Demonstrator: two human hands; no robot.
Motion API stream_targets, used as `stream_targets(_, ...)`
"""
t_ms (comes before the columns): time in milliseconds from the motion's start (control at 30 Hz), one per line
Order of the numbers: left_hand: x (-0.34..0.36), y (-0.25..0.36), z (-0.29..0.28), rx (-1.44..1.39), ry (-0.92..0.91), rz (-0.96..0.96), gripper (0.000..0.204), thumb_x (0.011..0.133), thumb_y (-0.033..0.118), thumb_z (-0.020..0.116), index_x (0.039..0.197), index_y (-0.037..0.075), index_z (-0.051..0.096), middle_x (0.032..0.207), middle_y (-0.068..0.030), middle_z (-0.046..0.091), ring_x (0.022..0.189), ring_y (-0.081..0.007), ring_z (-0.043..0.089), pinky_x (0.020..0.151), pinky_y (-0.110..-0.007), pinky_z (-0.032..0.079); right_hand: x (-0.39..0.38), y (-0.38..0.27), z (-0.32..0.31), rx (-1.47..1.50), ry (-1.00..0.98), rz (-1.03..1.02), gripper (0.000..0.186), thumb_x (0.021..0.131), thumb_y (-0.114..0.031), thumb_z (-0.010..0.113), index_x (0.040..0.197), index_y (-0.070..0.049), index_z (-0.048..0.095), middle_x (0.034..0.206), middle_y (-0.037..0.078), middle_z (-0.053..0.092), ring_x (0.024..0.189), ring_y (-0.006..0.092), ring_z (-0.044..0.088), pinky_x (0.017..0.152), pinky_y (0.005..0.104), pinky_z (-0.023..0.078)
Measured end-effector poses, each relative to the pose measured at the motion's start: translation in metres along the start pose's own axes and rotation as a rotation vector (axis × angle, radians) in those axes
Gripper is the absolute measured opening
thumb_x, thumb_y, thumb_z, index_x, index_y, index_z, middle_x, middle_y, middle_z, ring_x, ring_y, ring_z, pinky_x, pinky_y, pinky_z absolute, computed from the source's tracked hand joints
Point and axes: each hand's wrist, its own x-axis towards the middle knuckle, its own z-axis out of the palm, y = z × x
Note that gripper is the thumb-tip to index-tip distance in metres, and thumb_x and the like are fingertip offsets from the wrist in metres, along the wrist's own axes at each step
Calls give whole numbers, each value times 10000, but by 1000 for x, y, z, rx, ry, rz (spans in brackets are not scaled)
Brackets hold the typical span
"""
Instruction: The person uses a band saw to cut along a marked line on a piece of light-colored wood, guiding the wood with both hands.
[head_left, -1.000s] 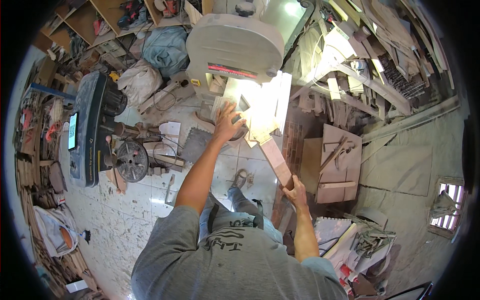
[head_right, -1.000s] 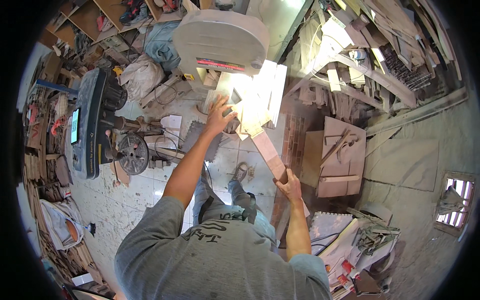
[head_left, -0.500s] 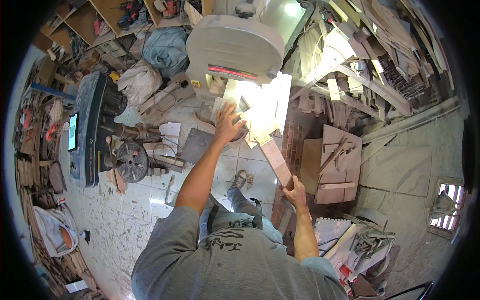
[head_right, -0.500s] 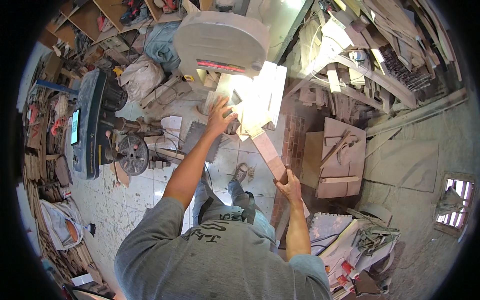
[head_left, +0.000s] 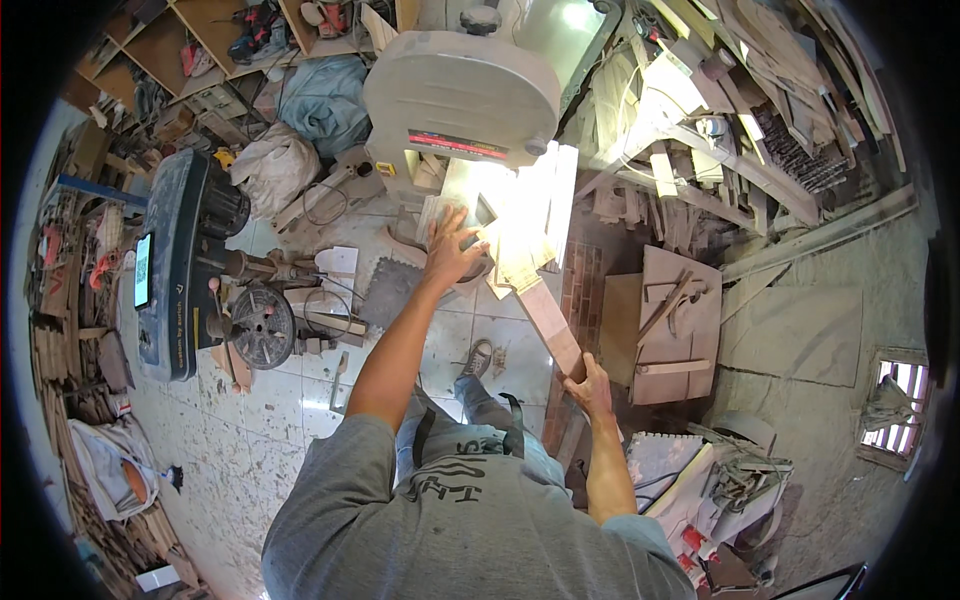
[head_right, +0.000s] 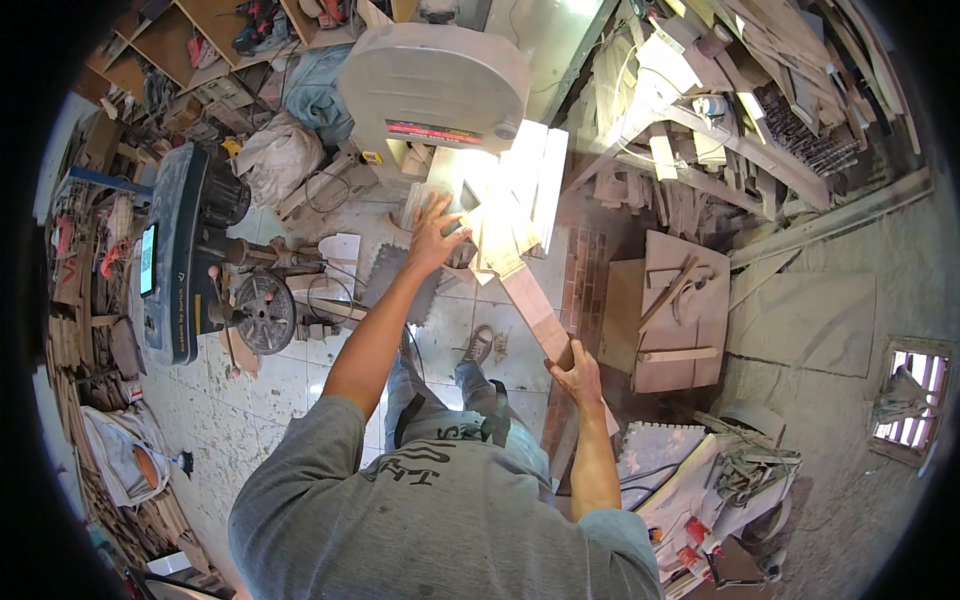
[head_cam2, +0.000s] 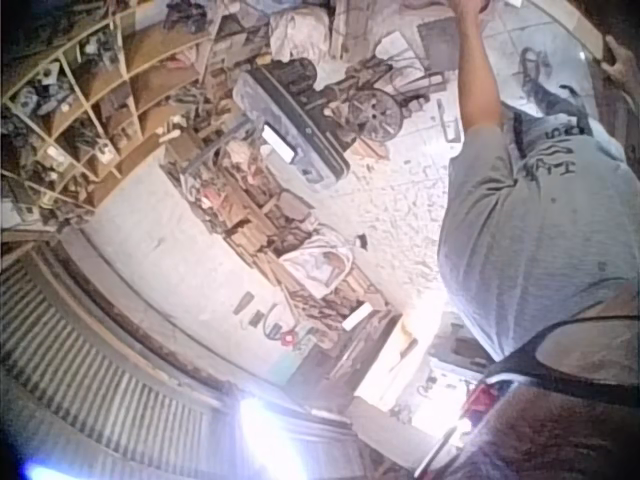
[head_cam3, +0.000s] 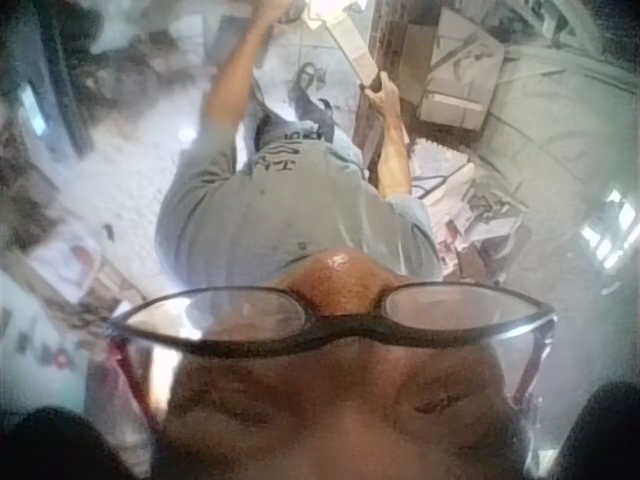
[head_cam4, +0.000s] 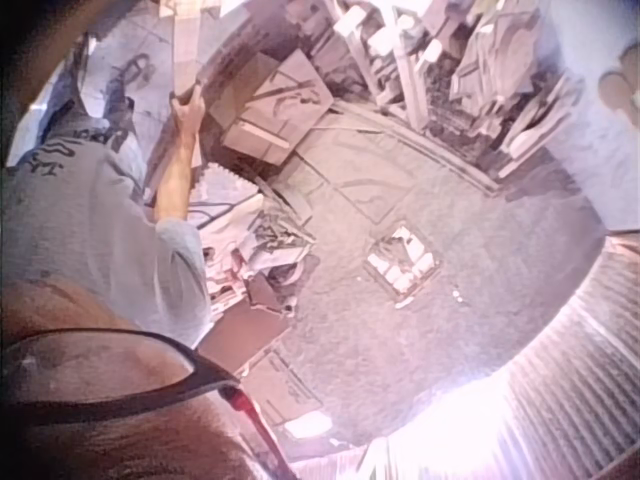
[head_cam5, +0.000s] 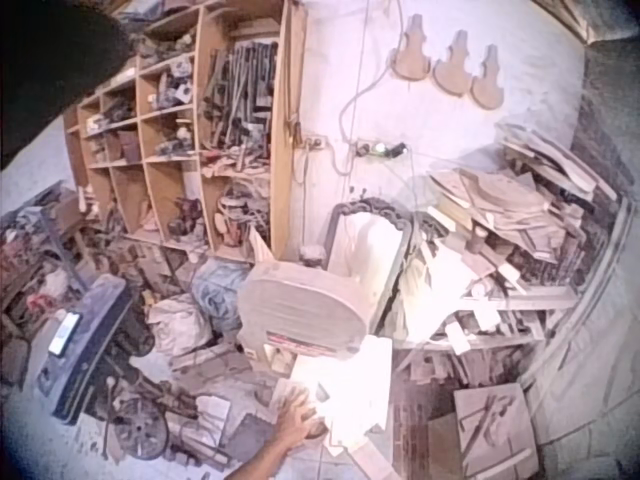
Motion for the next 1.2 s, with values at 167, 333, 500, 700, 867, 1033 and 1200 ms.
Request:
stream_targets(167, 2, 0, 1, 33, 2, -3, 492, 929, 466, 777, 1225, 73, 798, 1685, -84, 431, 1633, -290, 211, 1314, -554, 82, 2, 1, 1, 12, 31, -17, 748, 791, -457, 858, 1354, -59, 568, 1110, 297, 687, 1054, 492, 662, 887, 534, 544)
stream_targets(333, 1, 0, 2, 24, 22, 7, 499, 935, 466, 771, 1230, 64, 793, 1684, -88, 431, 1629, -297, 221, 1309, -566, 90, 4, 1, 0, -8, -9, 12, 743, 794, -475, 854, 1327, -43, 571, 1111, 301, 687, 1059, 496, 660, 894, 540, 539)
stream_targets(500, 1, 3, 3, 38, 20, -1, 491, 939, 471, 765, 1233, 78, 793, 1682, -104, 428, 1627, -295, 220, 1312, -547, 91, 5, 7, 4, -40, -2, 2, 772, 796, -470, 853, 1375, -49, 562, 1160, 289, 688, 1086, 495, 659, 910, 538, 541)
stream_targets(700, 0, 2, 5, 46, 37, -12, 488, 940, 482, 762, 1232, 92, 795, 1685, -91, 423, 1627, -279, 216, 1316, -531, 93, 7, 3, 1, -14, -4, -9, 784, 798, -419, 856, 1425, -61, 549, 1199, 277, 689, 1110, 488, 662, 924, 528, 547)
stream_targets(867, 0, 4, 5, 54, 28, -30, 508, 943, 493, 753, 1232, 77, 792, 1683, -81, 427, 1626, -265, 221, 1318, -524, 99, 5, -5, -2, -18, 20, 3, 766, 793, -391, 860, 1412, -60, 554, 1190, 279, 689, 1107, 487, 663, 915, 529, 548)
stream_targets(1033, 0, 7, 5, 63, 38, -28, 495, 948, 463, 758, 1247, 70, 785, 1668, -98, 452, 1621, -279, 243, 1313, -530, 98, 6, -5, -3, -6, 17, -11, 744, 793, -377, 864, 1388, -49, 561, 1184, 280, 689, 1107, 486, 662, 911, 530, 548)
stream_targets(1200, 0, 9, 5, 70, 49, -34, 506, 945, 478, 757, 1251, 75, 785, 1662, -88, 462, 1619, -266, 248, 1316, -520, 102, 7, -2, -1, -8, 24, -5, 742, 795, -379, 865, 1382, -39, 564, 1186, 276, 690, 1110, 483, 664, 916, 527, 549)
